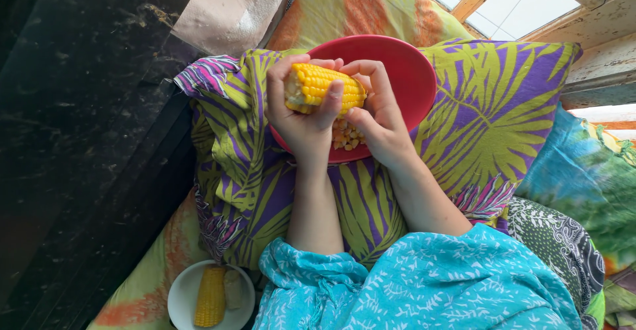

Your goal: The person holds a cooked corn cob over a red bowl and removes kernels by hand, letting them fall into the bowl. The person rotates the cob and continues removing kernels until the cob is mostly bare.

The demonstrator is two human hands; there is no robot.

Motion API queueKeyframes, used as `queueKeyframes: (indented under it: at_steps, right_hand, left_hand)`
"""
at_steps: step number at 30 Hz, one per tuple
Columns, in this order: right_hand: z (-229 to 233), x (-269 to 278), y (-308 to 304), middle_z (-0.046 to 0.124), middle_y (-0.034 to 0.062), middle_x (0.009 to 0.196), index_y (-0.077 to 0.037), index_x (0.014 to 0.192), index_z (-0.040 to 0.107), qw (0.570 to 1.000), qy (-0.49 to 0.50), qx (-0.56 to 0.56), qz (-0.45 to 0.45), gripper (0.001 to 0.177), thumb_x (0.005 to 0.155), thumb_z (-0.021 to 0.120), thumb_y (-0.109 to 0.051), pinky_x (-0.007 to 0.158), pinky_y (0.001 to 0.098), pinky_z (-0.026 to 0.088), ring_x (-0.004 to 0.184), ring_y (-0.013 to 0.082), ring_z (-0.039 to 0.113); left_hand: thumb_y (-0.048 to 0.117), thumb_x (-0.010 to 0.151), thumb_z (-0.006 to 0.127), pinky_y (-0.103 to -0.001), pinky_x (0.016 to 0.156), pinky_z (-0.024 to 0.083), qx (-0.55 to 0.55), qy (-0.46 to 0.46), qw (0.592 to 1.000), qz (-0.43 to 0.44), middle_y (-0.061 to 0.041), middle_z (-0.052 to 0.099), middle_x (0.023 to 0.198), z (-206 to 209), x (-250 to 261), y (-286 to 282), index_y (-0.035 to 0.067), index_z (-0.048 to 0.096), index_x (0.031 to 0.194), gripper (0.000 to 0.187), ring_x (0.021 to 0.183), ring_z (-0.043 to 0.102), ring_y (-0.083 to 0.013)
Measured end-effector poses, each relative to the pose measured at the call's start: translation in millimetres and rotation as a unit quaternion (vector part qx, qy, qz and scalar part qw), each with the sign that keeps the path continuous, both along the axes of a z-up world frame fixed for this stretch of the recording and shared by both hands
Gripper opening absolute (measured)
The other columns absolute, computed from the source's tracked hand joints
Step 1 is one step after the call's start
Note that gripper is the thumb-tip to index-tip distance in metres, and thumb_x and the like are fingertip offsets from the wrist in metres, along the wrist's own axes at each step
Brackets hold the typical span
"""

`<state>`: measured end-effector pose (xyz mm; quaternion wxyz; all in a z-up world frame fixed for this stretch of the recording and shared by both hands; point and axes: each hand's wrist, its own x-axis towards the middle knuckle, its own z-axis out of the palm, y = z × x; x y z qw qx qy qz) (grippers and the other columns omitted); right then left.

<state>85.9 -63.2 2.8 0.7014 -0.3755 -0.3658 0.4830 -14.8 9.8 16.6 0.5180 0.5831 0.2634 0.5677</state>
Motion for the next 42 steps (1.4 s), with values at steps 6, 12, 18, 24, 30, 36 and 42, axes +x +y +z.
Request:
queueKeyframes:
  at_steps: [6, 12, 18, 24, 30, 36, 42]
  right_hand:
    - [-7, -10, -1, 0.053, 0.0107, 0.130, -0.005, 0.138, 0.044, 0.984, -0.150, -0.015, -0.099, 0.040, 0.099, 0.050, 0.001, 0.116, 0.0290, 0.041, 0.120, 0.0133, 0.051]
    - [6, 1, -1, 0.055, 0.0101, 0.132, -0.006, 0.142, 0.041, 0.998, -0.036, -0.029, 0.032, 0.047, 0.099, 0.060, -0.002, 0.110, 0.0312, 0.045, 0.128, 0.0157, 0.053]
    - [-6, -2, -4, 0.057, 0.0097, 0.124, -0.005, 0.135, 0.042, 0.994, -0.088, -0.008, -0.070, 0.042, 0.094, 0.051, 0.005, 0.104, 0.0278, 0.045, 0.110, 0.0132, 0.052]
    - [-15, -20, -8, 0.052, 0.0094, 0.132, -0.007, 0.138, 0.041, 0.982, -0.075, 0.026, -0.169, 0.040, 0.102, 0.049, 0.009, 0.112, 0.0308, 0.044, 0.123, 0.0146, 0.053]
    - [-16, -22, -12, 0.053, 0.0123, 0.132, -0.005, 0.137, 0.047, 0.962, -0.123, 0.050, -0.239, 0.045, 0.095, 0.045, 0.012, 0.119, 0.0335, 0.040, 0.128, 0.0196, 0.053]
    - [-18, -24, -13, 0.056, 0.0119, 0.134, -0.006, 0.131, 0.045, 0.960, -0.104, 0.083, -0.247, 0.039, 0.095, 0.044, 0.011, 0.122, 0.0341, 0.039, 0.133, 0.0200, 0.054]
    - [-6, -16, -10, 0.052, 0.0104, 0.139, -0.003, 0.144, 0.043, 0.994, 0.026, 0.069, -0.086, 0.051, 0.094, 0.054, -0.003, 0.115, 0.0322, 0.041, 0.129, 0.0180, 0.052]
  left_hand:
    - [0.020, 0.100, 0.082, -0.037, 0.098, 0.063, 0.036, -0.012, 0.998, 0.045, -0.014, 0.071, 0.105, 2, 8, -10, 0.002, 0.053, 0.126, 0.043, 0.100, 0.074, -0.0227]
    - [0.026, 0.100, 0.081, -0.039, 0.096, 0.064, -0.032, -0.073, 0.996, 0.051, -0.015, 0.072, 0.104, 2, 0, -6, 0.001, 0.052, 0.130, 0.049, 0.097, 0.074, -0.0246]
    - [0.029, 0.098, 0.084, -0.038, 0.096, 0.064, 0.041, 0.017, 0.999, 0.016, -0.016, 0.074, 0.104, 0, 3, -9, 0.002, 0.054, 0.123, 0.047, 0.099, 0.077, -0.0251]
    - [0.034, 0.097, 0.084, -0.039, 0.099, 0.064, 0.057, -0.019, 0.997, -0.054, -0.015, 0.072, 0.108, -2, 3, -6, 0.005, 0.053, 0.127, 0.052, 0.103, 0.075, -0.0249]
    - [0.036, 0.096, 0.085, -0.042, 0.101, 0.063, 0.035, -0.048, 0.995, -0.079, -0.016, 0.072, 0.109, -1, 10, -14, 0.005, 0.054, 0.127, 0.053, 0.105, 0.075, -0.0269]
    - [0.036, 0.096, 0.084, -0.042, 0.103, 0.062, 0.047, -0.057, 0.993, -0.091, -0.017, 0.072, 0.108, 1, 12, -17, 0.005, 0.054, 0.127, 0.053, 0.105, 0.075, -0.0276]
    - [0.033, 0.100, 0.080, -0.045, 0.097, 0.062, -0.016, -0.112, 0.993, -0.028, -0.018, 0.069, 0.104, 3, 4, -11, 0.004, 0.050, 0.124, 0.048, 0.097, 0.072, -0.0292]
